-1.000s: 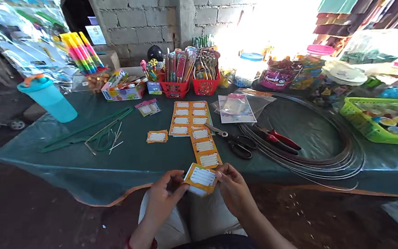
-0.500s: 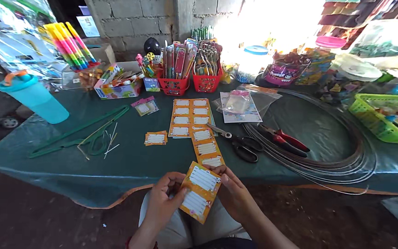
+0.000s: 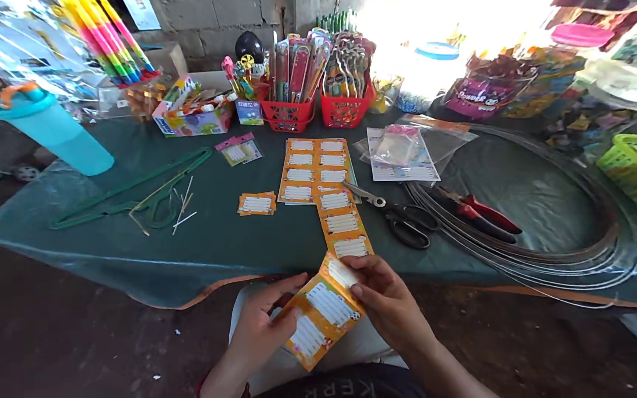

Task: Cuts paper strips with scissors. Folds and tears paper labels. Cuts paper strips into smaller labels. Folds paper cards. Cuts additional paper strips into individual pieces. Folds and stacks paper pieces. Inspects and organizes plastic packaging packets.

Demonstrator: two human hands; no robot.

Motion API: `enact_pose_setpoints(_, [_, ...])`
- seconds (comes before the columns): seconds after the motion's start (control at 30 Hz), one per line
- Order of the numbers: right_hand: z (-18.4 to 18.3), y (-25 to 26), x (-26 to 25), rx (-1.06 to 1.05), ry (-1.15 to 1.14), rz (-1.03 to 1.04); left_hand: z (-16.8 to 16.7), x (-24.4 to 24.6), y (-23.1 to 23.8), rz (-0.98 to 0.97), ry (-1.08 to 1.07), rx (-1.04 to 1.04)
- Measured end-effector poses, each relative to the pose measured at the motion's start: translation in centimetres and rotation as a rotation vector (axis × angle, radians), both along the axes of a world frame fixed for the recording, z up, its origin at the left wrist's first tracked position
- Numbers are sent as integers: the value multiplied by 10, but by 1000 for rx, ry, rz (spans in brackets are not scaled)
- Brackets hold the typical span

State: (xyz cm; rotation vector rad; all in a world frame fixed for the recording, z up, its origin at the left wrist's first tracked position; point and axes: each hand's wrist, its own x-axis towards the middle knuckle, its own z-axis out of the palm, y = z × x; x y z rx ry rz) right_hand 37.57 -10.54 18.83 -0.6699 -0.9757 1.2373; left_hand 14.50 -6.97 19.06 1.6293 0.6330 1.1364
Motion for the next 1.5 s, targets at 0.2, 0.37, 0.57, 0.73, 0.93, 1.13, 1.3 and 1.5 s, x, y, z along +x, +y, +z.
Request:
enact_pose_setpoints(0.2, [4,5,8,288,-463,-326,-5,-2,-4,-42,71,63])
enact_pose_setpoints(0.37, [19,13,8,423,-689,-182,-1,2,-3,-128,75,-47])
enact_pose_setpoints(0.57, [41,25,-12,579,-871,-71,4,4,3,123,280,179])
enact_pose_setpoints(0.73, [43,28,-9,464,-872,-77,5,3,0,242,-106,-94])
enact_pose_setpoints(0.93, [65,48,8,529,-1111,45,19,-18,6,121,-28,-9])
enact_pose_setpoints(1.13, [73,70,22,532,-1269,-183,13,-16,6,182,11,50])
enact_pose_setpoints(1.3, [55,62,100,161,-1617,-567,0,-19,7,286,-201,-163])
enact_pose_setpoints(1.5, [36,48,130,-55,-1702,-464,-6,-14,13,324,-167,-132])
